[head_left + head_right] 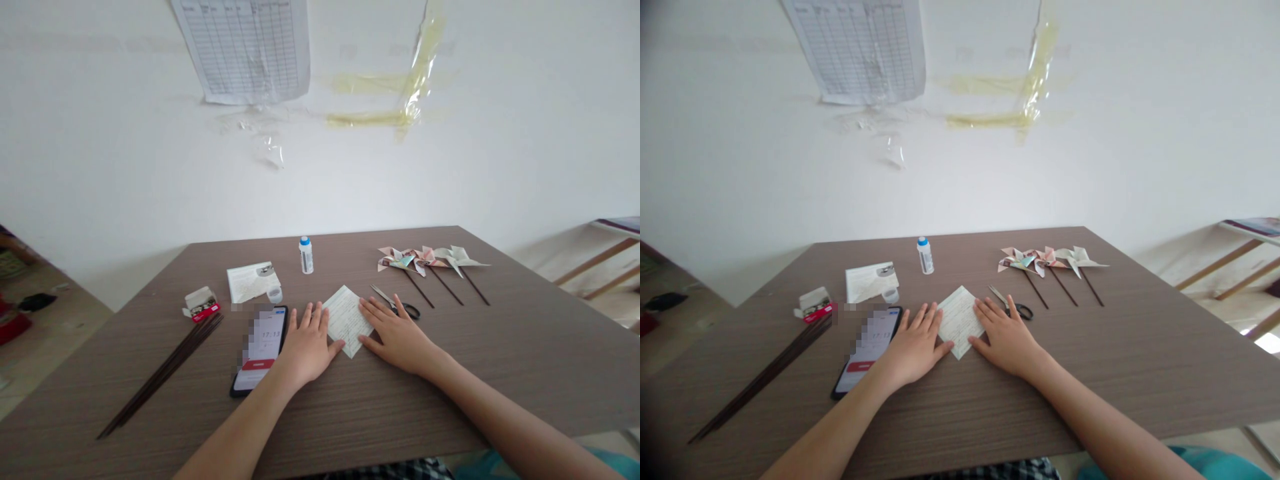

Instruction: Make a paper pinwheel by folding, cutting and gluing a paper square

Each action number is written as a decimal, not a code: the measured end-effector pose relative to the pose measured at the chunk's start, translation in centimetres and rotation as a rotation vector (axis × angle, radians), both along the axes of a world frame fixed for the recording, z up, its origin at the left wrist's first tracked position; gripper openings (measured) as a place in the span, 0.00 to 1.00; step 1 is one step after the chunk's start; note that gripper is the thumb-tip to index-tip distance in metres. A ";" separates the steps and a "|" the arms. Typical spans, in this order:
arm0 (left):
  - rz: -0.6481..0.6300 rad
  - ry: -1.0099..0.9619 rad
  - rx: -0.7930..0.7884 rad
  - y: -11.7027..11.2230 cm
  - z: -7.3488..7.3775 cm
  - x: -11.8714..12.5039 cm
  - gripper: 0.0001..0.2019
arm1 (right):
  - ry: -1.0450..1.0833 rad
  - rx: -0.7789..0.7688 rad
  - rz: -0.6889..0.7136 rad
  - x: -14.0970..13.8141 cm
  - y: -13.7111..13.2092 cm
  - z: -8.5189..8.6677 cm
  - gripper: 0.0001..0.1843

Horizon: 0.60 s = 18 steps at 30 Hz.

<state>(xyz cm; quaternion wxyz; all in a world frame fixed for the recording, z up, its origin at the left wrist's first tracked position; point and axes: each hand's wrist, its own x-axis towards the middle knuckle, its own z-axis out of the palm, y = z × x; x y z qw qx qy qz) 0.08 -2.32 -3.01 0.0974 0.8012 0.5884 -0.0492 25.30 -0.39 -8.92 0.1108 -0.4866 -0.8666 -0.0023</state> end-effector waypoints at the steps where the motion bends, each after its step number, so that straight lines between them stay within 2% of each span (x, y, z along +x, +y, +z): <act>1: 0.002 0.014 -0.010 0.0 0.2 0.1 0.39 | -0.002 -0.025 0.000 0.0 0.0 0.3 0.37; 7: 0.040 0.077 -0.016 -0.2 0.9 0.5 0.39 | 0.050 -0.170 0.031 0.0 0.1 1.9 0.45; 13: -0.022 0.000 -0.030 0.0 1.0 0.3 0.36 | 0.124 -0.164 0.061 0.0 0.3 1.8 0.36; 18: -0.070 -0.037 -0.062 0.0 0.8 0.1 0.32 | 0.131 -0.196 0.067 0.1 0.5 1.8 0.38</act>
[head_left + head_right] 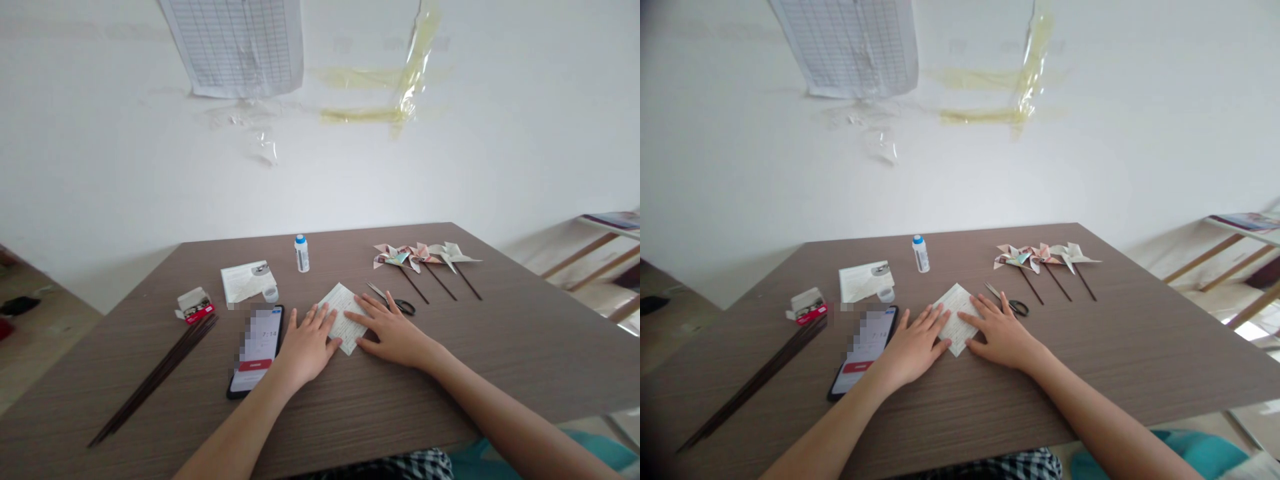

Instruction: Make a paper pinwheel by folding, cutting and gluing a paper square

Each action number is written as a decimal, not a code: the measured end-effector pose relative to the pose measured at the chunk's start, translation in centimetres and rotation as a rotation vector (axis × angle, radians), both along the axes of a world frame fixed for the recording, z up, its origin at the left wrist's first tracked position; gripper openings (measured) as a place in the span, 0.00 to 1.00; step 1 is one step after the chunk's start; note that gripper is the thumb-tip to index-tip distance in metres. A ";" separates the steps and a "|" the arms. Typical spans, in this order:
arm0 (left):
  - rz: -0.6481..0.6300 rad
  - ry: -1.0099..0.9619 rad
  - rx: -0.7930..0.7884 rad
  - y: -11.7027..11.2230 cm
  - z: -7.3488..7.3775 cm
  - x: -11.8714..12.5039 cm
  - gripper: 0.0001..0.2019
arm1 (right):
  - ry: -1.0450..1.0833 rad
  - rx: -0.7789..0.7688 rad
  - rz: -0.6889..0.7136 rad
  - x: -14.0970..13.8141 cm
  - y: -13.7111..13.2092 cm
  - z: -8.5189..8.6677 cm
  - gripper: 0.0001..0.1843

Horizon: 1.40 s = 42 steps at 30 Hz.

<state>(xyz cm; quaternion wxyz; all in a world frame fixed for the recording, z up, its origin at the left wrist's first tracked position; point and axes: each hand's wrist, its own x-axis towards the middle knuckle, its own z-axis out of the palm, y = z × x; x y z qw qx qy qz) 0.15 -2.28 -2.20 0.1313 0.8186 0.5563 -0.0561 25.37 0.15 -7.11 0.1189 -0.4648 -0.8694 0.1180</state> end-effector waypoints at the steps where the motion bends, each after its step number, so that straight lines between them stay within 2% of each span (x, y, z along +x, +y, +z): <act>1: -0.002 0.001 0.008 0.0 0.0 0.0 0.32 | 0.004 -0.006 0.008 0.0 0.1 0.0 0.38; 6: 0.004 -0.003 0.028 -0.1 -0.1 0.0 0.32 | 0.101 -0.028 0.021 0.4 0.8 -0.2 0.39; 10: 0.003 -0.003 0.031 0.0 0.0 0.0 0.32 | 0.258 -0.008 -0.016 1.1 2.4 -0.1 0.35; 14: 0.003 -0.003 0.037 0.1 0.0 0.1 0.31 | 0.312 -0.012 0.019 1.6 5.4 1.1 0.30; 17: 0.010 0.001 0.016 0.2 0.1 0.0 0.32 | 0.401 -0.009 0.016 1.1 8.8 2.3 0.28; 23: 0.004 -0.011 -0.023 0.3 0.5 -0.7 0.32 | 0.537 -0.093 -0.035 -3.0 16.5 3.6 0.26; 28: 0.000 -0.021 -0.037 0.8 0.7 -1.5 0.34 | 0.653 -0.188 -0.009 -7.4 20.8 3.2 0.34; 32: -0.005 -0.035 -0.029 1.0 0.6 -2.1 0.34 | 0.762 -0.259 0.025 -10.4 22.6 2.6 0.46; 35: -0.005 -0.050 0.007 1.0 0.2 -2.3 0.34 | 0.828 -0.298 0.024 -12.2 23.2 2.3 0.48; 42: 0.004 -0.125 0.070 1.1 -0.8 -2.7 0.33 | 0.900 -0.319 -0.050 -14.3 23.3 2.1 0.32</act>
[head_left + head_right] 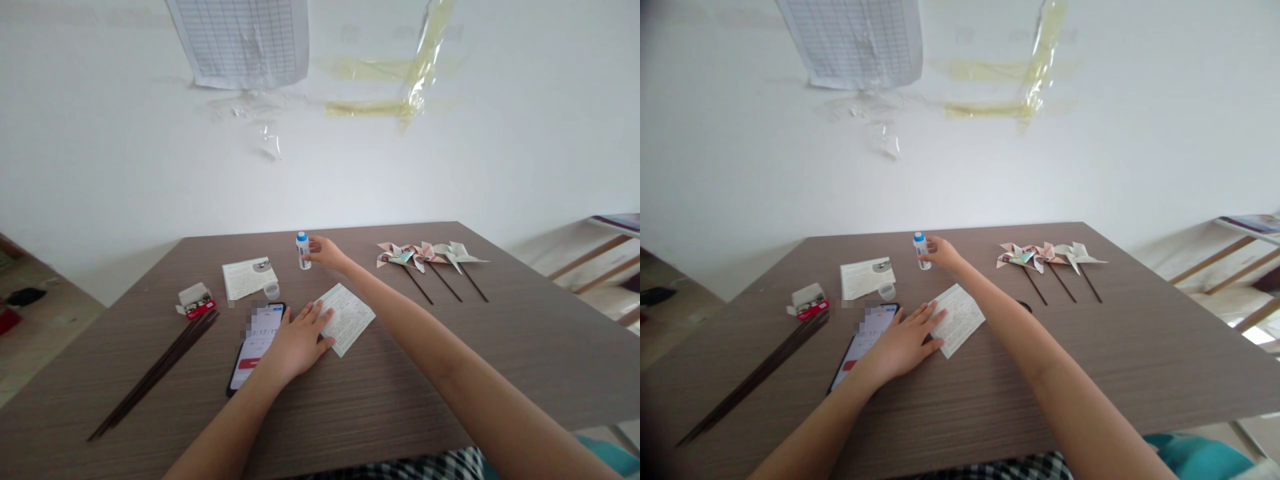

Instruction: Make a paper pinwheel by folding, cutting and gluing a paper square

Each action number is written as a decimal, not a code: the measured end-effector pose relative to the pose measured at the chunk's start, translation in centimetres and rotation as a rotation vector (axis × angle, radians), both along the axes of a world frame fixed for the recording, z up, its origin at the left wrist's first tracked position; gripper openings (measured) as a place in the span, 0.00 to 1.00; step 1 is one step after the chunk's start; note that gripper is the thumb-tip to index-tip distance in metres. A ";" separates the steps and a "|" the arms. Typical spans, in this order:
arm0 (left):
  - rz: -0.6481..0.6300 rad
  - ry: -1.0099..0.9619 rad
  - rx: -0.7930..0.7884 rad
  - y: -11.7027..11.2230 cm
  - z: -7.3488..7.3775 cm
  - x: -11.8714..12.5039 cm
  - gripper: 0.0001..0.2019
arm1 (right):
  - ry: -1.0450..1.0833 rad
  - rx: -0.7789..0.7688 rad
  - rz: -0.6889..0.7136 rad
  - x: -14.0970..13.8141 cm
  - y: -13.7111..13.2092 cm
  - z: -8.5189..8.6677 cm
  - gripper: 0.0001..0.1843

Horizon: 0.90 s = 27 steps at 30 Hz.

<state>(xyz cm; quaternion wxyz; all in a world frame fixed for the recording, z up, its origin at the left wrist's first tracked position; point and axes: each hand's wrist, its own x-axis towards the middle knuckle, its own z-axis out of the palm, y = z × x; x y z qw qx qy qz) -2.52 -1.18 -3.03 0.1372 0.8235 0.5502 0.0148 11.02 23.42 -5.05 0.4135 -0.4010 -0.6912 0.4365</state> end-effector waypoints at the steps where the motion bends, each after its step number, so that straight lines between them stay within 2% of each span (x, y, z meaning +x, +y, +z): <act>1: -0.001 -0.001 0.001 0.0 -0.1 0.0 0.34 | -0.001 -0.003 -0.018 -0.1 -0.1 0.1 0.31; 9: 0.010 0.033 -0.009 -0.2 0.3 0.2 0.33 | -0.017 -0.014 -0.117 -0.8 -1.3 1.0 0.20; 14: 0.000 0.094 -0.022 -0.3 0.9 0.3 0.33 | -0.017 -0.016 -0.137 0.2 -2.5 1.7 0.19; 21: -0.019 0.056 -0.022 -0.3 0.9 0.2 0.32 | 0.019 0.015 -0.171 5.0 -4.1 3.3 0.18; 25: -0.007 0.061 -0.036 -0.4 0.7 0.3 0.31 | 0.043 0.042 -0.197 9.0 -6.2 4.2 0.18; 27: -0.003 0.083 -0.056 -0.5 0.8 0.5 0.31 | 0.077 0.056 -0.147 10.8 -7.6 4.4 0.18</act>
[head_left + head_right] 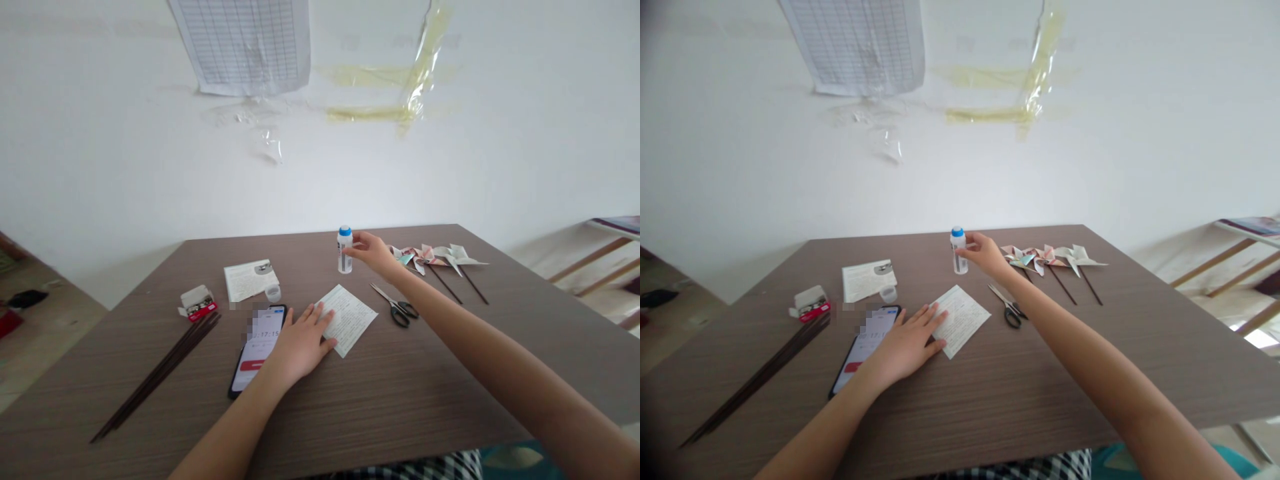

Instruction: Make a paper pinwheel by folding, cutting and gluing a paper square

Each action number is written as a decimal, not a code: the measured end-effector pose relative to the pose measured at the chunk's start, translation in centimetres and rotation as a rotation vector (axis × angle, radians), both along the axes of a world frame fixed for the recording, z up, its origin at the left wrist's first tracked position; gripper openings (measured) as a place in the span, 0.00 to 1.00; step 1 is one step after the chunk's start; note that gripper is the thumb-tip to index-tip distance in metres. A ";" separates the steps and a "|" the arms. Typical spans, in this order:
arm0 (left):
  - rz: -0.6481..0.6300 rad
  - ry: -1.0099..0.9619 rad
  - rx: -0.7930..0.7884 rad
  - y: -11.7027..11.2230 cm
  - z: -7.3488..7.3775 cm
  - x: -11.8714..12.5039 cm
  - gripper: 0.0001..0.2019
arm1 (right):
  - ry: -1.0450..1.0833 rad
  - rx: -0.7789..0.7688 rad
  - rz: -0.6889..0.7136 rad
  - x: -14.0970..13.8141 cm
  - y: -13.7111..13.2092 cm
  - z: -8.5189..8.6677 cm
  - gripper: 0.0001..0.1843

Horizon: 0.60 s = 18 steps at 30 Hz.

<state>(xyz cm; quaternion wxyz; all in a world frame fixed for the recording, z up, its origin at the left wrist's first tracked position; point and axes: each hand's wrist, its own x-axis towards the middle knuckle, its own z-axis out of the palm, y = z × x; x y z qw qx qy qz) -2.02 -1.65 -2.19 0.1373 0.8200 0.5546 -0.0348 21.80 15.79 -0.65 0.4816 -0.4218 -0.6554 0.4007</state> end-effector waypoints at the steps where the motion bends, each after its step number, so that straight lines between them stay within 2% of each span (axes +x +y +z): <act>1: 0.003 0.011 -0.003 0.0 0.1 0.1 0.31 | 0.019 0.004 0.038 0.8 -0.7 0.0 0.18; 5: 0.023 0.021 -0.007 -0.1 0.3 0.4 0.31 | 0.087 0.012 0.089 2.6 -3.5 -1.0 0.25; 10: 0.035 -0.030 0.047 -0.1 0.0 0.5 0.29 | 0.107 -0.036 0.095 2.8 -5.9 -2.9 0.28; 15: 0.035 -0.011 0.038 -0.1 0.0 0.7 0.30 | 0.051 0.037 0.115 2.7 -7.2 -3.2 0.25; 18: 0.050 -0.003 0.029 -0.1 0.4 1.0 0.30 | 0.067 0.003 0.099 2.6 -7.5 -3.6 0.22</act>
